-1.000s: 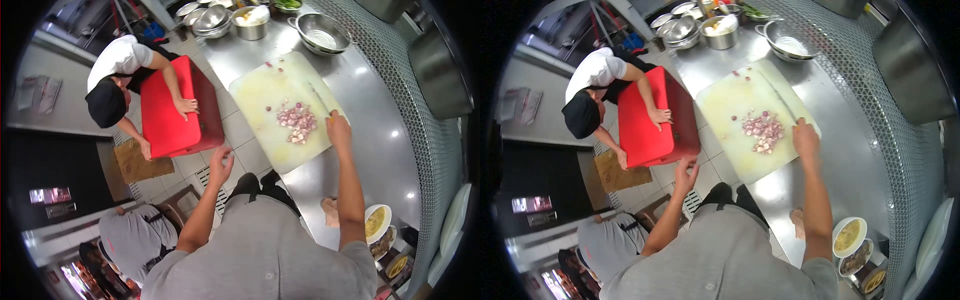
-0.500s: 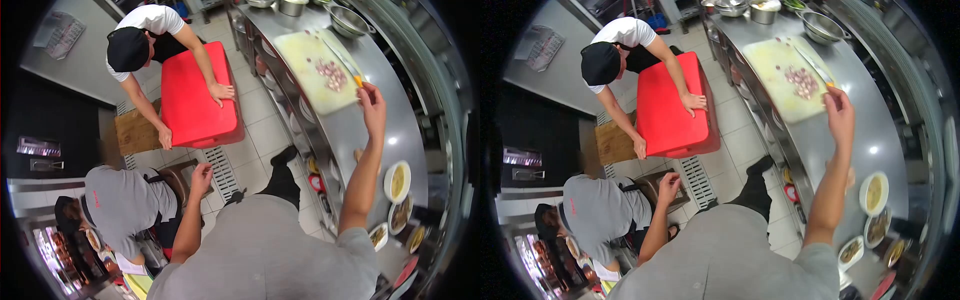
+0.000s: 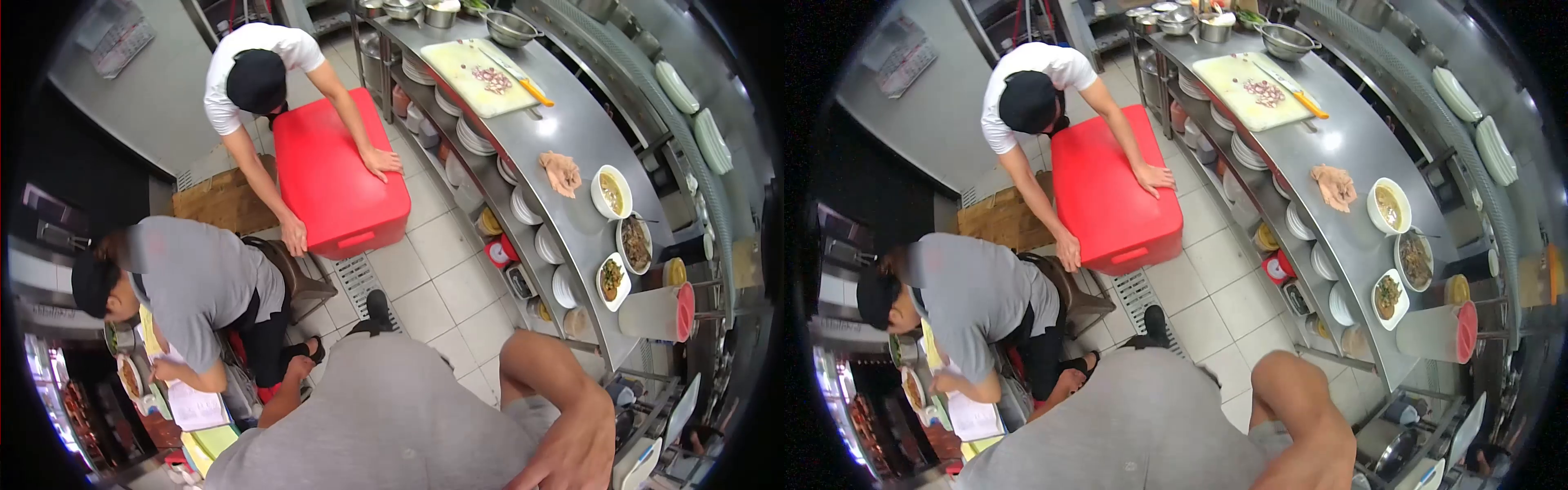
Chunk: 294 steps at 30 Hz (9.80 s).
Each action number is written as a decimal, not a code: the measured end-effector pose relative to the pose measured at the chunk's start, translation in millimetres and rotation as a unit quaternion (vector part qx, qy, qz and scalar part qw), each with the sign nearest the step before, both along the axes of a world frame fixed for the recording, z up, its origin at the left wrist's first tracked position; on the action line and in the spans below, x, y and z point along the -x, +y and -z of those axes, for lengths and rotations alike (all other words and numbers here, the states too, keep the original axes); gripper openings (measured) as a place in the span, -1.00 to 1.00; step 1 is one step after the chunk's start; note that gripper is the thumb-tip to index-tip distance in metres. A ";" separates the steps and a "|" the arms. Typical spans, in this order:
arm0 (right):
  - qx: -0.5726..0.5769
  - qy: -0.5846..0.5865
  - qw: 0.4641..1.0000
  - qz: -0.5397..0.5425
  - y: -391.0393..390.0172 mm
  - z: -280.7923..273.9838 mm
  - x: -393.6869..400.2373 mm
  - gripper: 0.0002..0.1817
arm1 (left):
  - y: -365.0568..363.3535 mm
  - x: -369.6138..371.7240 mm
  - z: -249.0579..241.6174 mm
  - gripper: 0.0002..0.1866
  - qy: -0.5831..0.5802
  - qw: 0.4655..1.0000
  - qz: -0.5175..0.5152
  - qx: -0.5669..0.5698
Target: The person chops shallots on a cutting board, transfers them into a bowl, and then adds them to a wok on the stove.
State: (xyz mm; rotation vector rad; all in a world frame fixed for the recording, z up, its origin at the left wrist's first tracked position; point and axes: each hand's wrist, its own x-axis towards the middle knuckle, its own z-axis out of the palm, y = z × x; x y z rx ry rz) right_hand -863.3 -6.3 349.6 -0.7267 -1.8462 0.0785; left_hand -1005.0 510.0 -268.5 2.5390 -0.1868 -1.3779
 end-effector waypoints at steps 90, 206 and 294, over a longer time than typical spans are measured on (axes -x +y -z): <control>0.357 0.204 0.369 0.833 -122.1 227.1 -554.8 -0.78 | -157.4 -606.8 -230.4 -0.76 -0.243 0.864 -0.088 0.432; 0.287 0.510 -0.067 0.808 -4.1 307.2 -715.3 -0.75 | -562.8 -1051.9 -257.3 -0.89 -0.094 0.600 0.520 0.601; 0.281 0.568 -0.067 0.771 -21.3 301.6 -730.7 -0.72 | -596.7 -1077.3 -251.8 -0.92 -0.079 0.664 0.468 0.578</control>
